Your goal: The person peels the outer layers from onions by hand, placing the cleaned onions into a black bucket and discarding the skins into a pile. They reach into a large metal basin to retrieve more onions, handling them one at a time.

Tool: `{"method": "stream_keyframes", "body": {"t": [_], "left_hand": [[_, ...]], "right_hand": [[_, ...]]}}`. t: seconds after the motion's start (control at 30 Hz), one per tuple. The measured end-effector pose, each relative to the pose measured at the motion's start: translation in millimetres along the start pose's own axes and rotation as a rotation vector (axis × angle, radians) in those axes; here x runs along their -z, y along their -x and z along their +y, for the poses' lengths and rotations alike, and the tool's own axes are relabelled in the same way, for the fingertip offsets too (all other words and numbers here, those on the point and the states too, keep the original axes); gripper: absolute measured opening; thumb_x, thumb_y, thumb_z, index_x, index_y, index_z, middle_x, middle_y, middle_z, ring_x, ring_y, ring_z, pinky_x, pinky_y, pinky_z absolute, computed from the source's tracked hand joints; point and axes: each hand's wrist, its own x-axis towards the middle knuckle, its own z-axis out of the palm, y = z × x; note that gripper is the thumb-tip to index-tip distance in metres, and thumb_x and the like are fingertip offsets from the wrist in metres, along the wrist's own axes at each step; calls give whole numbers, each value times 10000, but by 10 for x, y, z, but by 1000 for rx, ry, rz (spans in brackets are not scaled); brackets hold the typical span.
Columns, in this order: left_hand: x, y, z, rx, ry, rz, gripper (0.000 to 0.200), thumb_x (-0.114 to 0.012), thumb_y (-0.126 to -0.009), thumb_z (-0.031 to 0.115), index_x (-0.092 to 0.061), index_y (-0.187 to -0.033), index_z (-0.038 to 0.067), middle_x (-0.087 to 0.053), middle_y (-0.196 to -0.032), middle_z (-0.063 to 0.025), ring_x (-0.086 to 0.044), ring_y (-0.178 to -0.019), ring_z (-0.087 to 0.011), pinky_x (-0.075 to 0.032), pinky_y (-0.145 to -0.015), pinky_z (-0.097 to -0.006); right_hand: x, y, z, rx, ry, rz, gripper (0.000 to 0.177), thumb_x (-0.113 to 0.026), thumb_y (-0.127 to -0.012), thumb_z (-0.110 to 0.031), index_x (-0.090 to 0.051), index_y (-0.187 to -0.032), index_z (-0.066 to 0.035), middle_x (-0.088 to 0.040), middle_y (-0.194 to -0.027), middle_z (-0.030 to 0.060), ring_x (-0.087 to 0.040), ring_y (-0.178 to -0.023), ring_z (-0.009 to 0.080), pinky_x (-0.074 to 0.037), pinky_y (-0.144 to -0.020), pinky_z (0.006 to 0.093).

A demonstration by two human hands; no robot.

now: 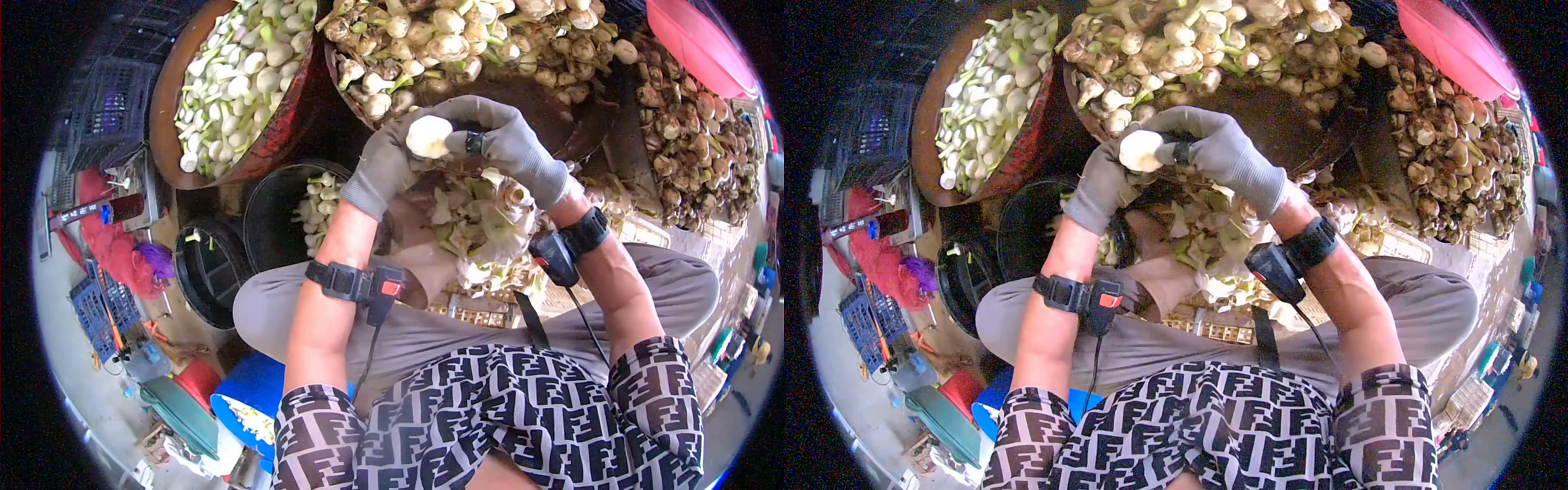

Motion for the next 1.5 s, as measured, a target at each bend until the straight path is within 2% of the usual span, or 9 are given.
{"method": "stream_keyframes", "body": {"t": [0.47,0.57,0.67,0.73,0.83,0.93,1.03,1.33,1.5], "left_hand": [[51,37,170,13,-12,54,249,-508,-893,247,-602,-1003,45,-643,-917,-71,-630,-748,-167,-534,-594,-276],[-12,369,650,-88,-566,272,272,-533,-869,299,-604,-991,66,-644,-906,-32,-622,-779,-157,-510,-654,-298],[-70,652,1123,186,-2007,264,275,-572,-836,295,-629,-856,27,-634,-772,-57,-593,-718,-132,-462,-653,-286],[-115,725,1137,138,-1829,380,295,-595,-819,302,-619,-827,9,-620,-732,-83,-582,-686,-153,-450,-645,-287],[-210,640,1072,-123,-1764,385,299,-621,-798,301,-611,-814,3,-603,-718,-107,-568,-671,-177,-442,-651,-282],[-165,476,952,-301,-1725,251,271,-630,-792,290,-610,-836,23,-582,-758,-118,-580,-721,-217,-448,-682,-297],[-253,340,932,-178,-1761,183,279,-634,-788,294,-599,-865,27,-575,-785,-129,-590,-760,-264,-456,-702,-323],[-21,74,705,-237,-1762,116,400,-697,-728,263,-552,-1017,27,-581,-939,-152,-585,-785,-264,-460,-731,-344],[-65,-64,340,-423,-1773,-43,744,-727,-677,223,-349,-1297,61,-482,-1226,-170,-495,-1093,-313,-378,-942,-352]], "right_hand": [[-27,114,10,-216,-17,102,106,-627,-763,-45,-615,-860,-2,-589,-734,6,-529,-624,78,-450,-563,216],[62,80,39,-284,-65,160,93,-563,-742,9,-605,-825,7,-585,-725,24,-536,-619,96,-452,-544,227],[396,-151,449,-258,114,35,150,-551,-745,-30,-585,-883,18,-543,-715,27,-494,-576,84,-410,-493,221],[403,-375,516,-313,504,-43,235,-536,-709,-28,-608,-933,-29,-595,-771,54,-577,-686,160,-464,-577,273],[357,-941,1203,344,1214,-119,278,-514,-697,-50,-633,-939,-119,-640,-818,99,-630,-745,250,-508,-651,341],[141,-1388,1483,-29,1497,-520,365,-582,-728,-151,-589,-1091,-114,-609,-1042,111,-562,-1003,302,-458,-829,371],[90,-1487,1708,204,1508,-737,412,-615,-721,-211,-565,-1118,-111,-598,-1061,120,-568,-985,291,-460,-840,353],[654,-1080,1451,-439,1455,-779,343,-572,-692,-143,-610,-1028,-85,-613,-1006,159,-586,-928,324,-461,-807,396],[757,-546,823,-161,954,-345,273,-589,-749,-180,-620,-975,-30,-643,-863,145,-629,-769,248,-490,-680,352]]}}
